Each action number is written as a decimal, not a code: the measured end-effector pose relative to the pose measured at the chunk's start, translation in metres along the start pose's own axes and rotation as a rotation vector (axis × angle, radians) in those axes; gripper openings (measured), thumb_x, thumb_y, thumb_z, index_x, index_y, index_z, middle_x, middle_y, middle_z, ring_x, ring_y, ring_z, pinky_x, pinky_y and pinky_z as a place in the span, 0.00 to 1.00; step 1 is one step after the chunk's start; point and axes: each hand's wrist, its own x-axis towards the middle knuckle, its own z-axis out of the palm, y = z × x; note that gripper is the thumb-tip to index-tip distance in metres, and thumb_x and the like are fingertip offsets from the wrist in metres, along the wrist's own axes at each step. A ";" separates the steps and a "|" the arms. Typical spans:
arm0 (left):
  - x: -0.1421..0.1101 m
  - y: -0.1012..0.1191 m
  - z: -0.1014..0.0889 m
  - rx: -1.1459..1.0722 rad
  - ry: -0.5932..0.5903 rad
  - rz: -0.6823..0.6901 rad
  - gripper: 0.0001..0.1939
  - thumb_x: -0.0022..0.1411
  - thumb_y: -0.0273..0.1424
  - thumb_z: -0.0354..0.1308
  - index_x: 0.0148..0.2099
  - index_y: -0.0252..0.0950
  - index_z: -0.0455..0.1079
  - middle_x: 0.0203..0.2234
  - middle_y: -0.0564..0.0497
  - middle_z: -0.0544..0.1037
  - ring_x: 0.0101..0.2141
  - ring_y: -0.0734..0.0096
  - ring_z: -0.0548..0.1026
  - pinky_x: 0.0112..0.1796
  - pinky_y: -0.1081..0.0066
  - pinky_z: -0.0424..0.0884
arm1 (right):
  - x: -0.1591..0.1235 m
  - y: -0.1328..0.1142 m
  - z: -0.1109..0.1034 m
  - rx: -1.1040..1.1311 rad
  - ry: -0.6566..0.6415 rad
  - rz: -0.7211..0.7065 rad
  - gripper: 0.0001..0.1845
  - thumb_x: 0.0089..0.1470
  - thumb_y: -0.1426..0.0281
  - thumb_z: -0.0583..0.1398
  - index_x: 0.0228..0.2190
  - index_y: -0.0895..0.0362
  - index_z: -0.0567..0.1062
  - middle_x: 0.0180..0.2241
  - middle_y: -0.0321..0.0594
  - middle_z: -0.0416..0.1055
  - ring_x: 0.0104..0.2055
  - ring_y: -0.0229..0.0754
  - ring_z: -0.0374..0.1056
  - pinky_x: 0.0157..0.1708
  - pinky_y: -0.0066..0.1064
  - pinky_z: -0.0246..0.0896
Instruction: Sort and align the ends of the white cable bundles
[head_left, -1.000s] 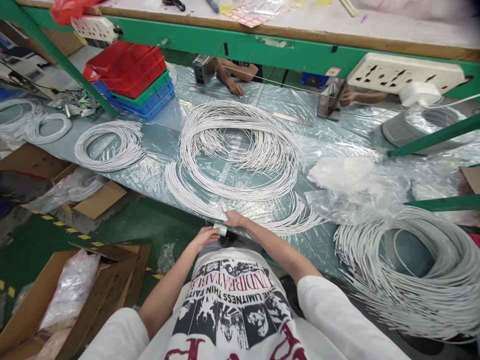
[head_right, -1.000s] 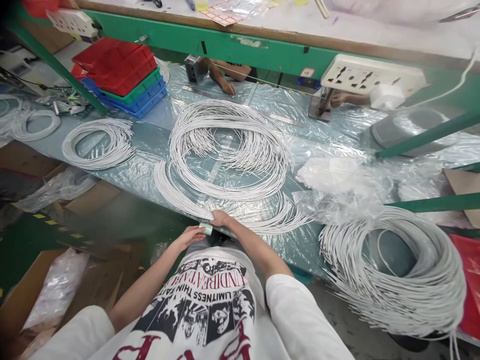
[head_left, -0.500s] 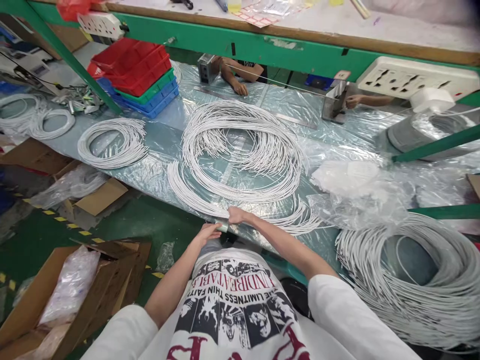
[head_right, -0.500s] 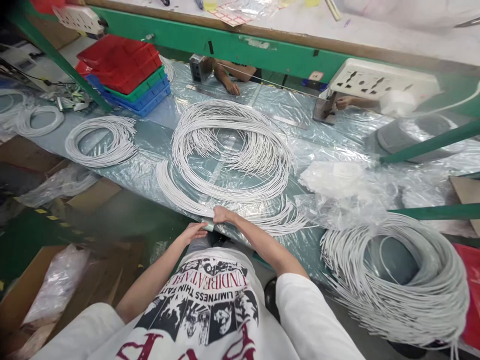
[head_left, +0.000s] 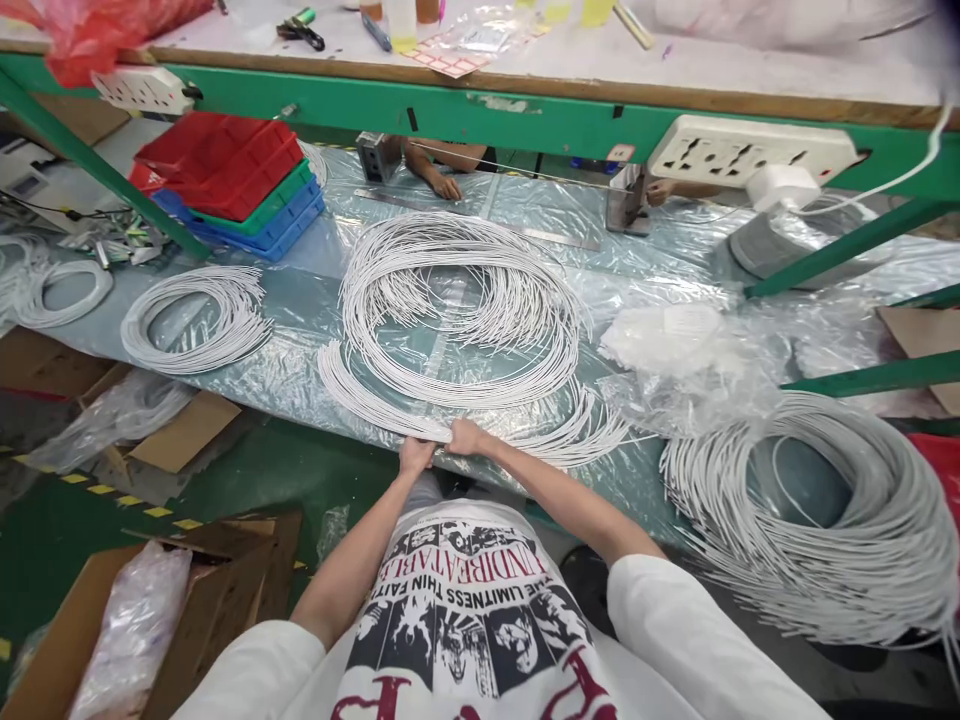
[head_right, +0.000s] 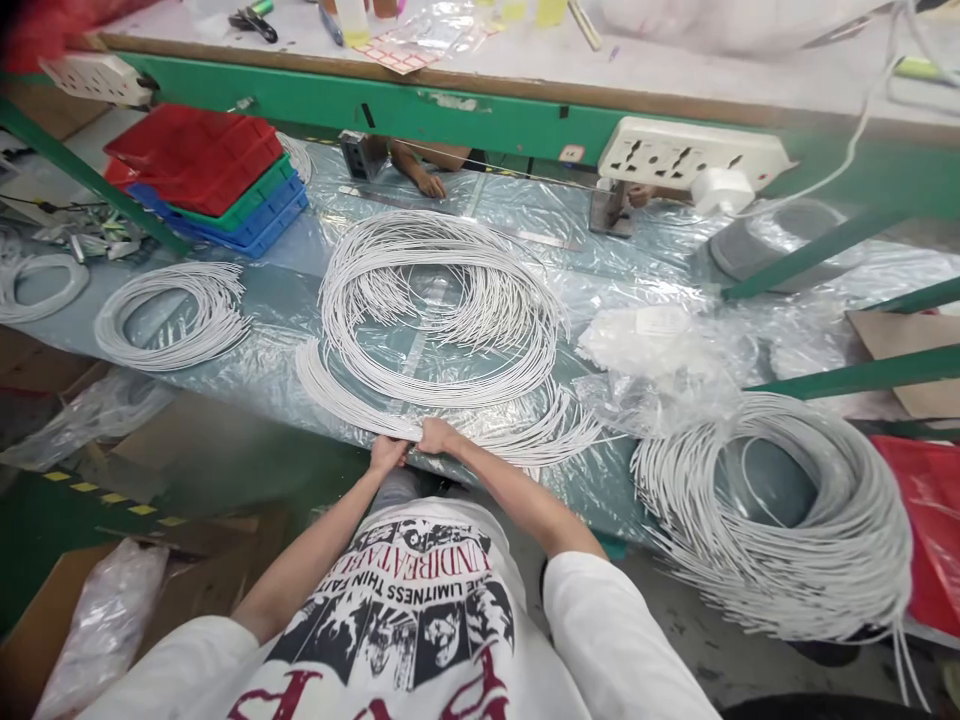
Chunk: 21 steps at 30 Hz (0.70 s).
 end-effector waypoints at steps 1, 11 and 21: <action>-0.003 -0.002 -0.002 0.037 -0.027 -0.001 0.17 0.68 0.41 0.57 0.37 0.30 0.70 0.26 0.53 0.74 0.25 0.75 0.73 0.31 0.71 0.75 | 0.000 -0.001 0.004 0.006 0.002 0.004 0.17 0.60 0.62 0.62 0.43 0.63 0.76 0.44 0.47 0.75 0.46 0.46 0.72 0.47 0.41 0.70; -0.004 0.029 -0.069 0.413 -0.271 0.236 0.20 0.65 0.44 0.56 0.36 0.29 0.74 0.24 0.48 0.76 0.26 0.70 0.75 0.30 0.71 0.70 | -0.007 -0.005 0.032 0.089 0.031 0.033 0.19 0.59 0.61 0.63 0.46 0.63 0.75 0.48 0.50 0.74 0.50 0.48 0.71 0.49 0.43 0.69; 0.055 0.089 -0.031 0.915 -0.637 0.412 0.17 0.64 0.42 0.62 0.35 0.30 0.72 0.28 0.54 0.74 0.30 0.70 0.74 0.37 0.67 0.74 | -0.015 -0.007 0.025 0.057 0.112 -0.028 0.20 0.52 0.68 0.64 0.44 0.67 0.77 0.45 0.56 0.76 0.50 0.53 0.73 0.49 0.41 0.69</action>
